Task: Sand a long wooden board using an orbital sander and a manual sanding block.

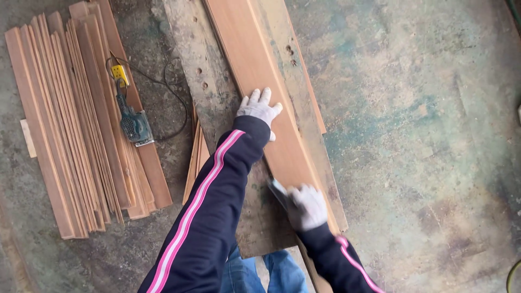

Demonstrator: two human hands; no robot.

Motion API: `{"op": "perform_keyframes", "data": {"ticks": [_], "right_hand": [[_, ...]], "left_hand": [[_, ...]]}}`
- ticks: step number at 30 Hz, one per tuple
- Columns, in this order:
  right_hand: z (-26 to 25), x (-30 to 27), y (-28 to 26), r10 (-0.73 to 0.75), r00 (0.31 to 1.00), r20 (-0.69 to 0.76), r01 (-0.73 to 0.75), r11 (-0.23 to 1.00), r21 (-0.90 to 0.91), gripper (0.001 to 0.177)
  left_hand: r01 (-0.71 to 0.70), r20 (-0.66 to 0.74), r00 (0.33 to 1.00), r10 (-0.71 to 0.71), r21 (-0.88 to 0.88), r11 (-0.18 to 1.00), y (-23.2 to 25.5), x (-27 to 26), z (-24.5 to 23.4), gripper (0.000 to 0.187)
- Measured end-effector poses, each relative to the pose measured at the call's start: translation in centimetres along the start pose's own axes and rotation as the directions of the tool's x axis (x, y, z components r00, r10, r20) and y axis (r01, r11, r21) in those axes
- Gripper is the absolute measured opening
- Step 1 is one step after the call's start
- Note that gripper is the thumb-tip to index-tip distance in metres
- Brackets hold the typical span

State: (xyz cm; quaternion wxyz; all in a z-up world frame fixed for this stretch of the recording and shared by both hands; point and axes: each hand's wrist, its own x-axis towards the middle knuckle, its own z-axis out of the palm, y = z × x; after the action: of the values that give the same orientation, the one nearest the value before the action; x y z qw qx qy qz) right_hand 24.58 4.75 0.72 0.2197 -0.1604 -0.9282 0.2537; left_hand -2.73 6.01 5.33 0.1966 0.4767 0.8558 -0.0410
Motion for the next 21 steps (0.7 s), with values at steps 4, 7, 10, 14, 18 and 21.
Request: {"op": "perform_keyframes", "data": {"ticks": [4,7,10,14,18,21], "right_hand": [[-0.5,-3.5,0.5,0.118,0.993,-0.011,-0.118,0.993,-0.001,0.012],[2.1,3.0,0.3,0.100,0.995,0.002,-0.100,0.995,-0.029,0.012],[6.4,12.3,-0.1,0.086,0.996,0.012,-0.085,0.994,-0.063,0.013],[8.8,18.8,-0.8,0.112,0.990,-0.088,-0.116,0.993,-0.039,0.018],[6.6,13.1,-1.8,0.117,0.982,-0.146,-0.121,0.992,-0.020,0.020],[6.6,10.7,-1.6,0.121,0.965,-0.231,-0.138,0.989,-0.060,0.018]], "left_hand": [[-0.082,0.038,0.996,0.084,-0.035,0.996,-2.6,2.4,1.0,0.068],[-0.145,-0.092,0.986,0.142,-0.035,0.989,-5.5,4.5,0.0,0.057],[-0.108,-0.219,0.969,0.115,0.041,0.993,-9.3,7.7,-0.5,0.055],[-0.043,-0.182,0.983,0.040,-0.010,0.999,-13.5,9.7,-4.1,0.059],[-0.060,-0.166,0.984,0.060,0.002,0.998,-16.8,11.3,-6.2,0.058],[-0.120,-0.179,0.977,0.120,0.007,0.993,-18.7,13.6,-5.3,0.049]]}}
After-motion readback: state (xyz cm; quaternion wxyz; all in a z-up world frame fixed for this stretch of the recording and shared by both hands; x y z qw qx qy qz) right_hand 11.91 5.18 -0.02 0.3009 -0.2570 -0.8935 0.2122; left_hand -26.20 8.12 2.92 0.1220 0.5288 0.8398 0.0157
